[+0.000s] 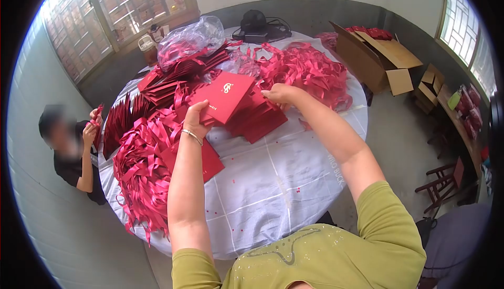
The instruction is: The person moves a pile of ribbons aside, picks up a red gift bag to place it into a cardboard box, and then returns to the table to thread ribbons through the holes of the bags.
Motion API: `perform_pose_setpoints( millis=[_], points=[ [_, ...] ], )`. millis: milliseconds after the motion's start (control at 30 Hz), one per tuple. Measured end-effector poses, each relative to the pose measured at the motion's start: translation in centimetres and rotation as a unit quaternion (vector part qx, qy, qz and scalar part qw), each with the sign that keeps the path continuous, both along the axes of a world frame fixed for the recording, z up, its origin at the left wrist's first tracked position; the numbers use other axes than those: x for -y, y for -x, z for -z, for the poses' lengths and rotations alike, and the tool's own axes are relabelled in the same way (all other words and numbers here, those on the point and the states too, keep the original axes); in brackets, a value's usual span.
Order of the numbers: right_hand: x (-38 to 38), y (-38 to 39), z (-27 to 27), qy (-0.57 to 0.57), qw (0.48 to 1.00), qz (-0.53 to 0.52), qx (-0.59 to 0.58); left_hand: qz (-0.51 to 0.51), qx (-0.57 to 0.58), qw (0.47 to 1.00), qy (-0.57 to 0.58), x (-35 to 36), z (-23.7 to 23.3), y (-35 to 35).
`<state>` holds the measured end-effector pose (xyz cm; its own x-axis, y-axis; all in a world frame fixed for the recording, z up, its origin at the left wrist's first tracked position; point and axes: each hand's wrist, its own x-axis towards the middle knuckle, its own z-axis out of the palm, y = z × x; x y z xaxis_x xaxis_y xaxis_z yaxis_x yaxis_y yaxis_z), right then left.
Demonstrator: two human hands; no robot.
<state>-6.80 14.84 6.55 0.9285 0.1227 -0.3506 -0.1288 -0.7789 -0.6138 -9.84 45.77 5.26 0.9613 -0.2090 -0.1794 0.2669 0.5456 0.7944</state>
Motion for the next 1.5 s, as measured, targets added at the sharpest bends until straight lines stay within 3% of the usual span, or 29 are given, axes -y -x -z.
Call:
perform_pose_setpoints(
  millis=[267,367,467,500,567,667,733,767,933,1100,1200,1300,1367,1400,1500],
  points=[
    [0.4,1.3,0.5,-0.029,0.999,0.028,-0.008,-0.014,-0.025,0.999,-0.02,1.1,1.5,-0.8],
    [0.9,0.6,1.4,-0.117,0.992,0.054,-0.011,-0.022,-0.032,0.999,-0.01,1.6,1.6,-0.4],
    [0.9,0.4,1.6,-0.294,0.945,0.137,-0.038,-0.021,-0.026,0.999,0.009,1.4,2.1,-0.8],
    [0.7,0.8,1.5,-0.296,0.945,0.137,-0.037,-0.016,-0.027,0.999,0.016,1.3,2.3,-1.1],
    [0.3,1.3,1.5,-0.456,0.868,0.148,-0.126,-0.012,-0.029,0.999,0.021,1.3,2.7,-1.3],
    [0.0,0.8,1.7,-0.479,0.852,0.07,-0.199,-0.018,-0.036,0.999,0.006,1.7,2.2,-0.5],
    [0.2,-4.9,6.5,-0.42,0.887,0.14,-0.127,-0.012,-0.033,0.999,0.0,1.9,2.4,-0.3],
    [-0.5,0.5,2.1,-0.514,0.839,0.048,-0.174,-0.007,-0.029,0.999,0.011,1.9,2.7,-0.3],
    [-2.4,-0.9,3.1,-0.444,0.885,0.049,-0.127,-0.001,-0.02,0.995,0.095,1.8,4.7,0.1],
    [-2.8,1.6,-0.6,-0.316,0.945,0.011,-0.087,0.017,-0.009,0.991,0.13,2.4,4.4,0.8],
    [-3.0,-3.9,4.8,-0.335,0.938,0.027,-0.084,0.023,-0.013,0.991,0.134,3.2,4.6,0.9],
    [-3.3,-2.6,4.6,-0.362,0.926,0.07,-0.086,0.034,-0.011,0.99,0.137,3.5,4.7,1.0],
    [-3.4,-1.6,4.6,-0.274,0.956,0.079,0.063,0.037,-0.016,0.99,0.136,3.6,4.9,0.8],
    [-3.8,-3.3,6.3,-0.322,0.94,0.09,0.062,0.039,-0.022,0.99,0.136,3.5,5.0,0.8],
    [-3.3,0.2,3.3,-0.284,0.948,0.105,0.097,0.033,0.0,0.99,0.137,3.7,4.5,1.6]
  ],
)
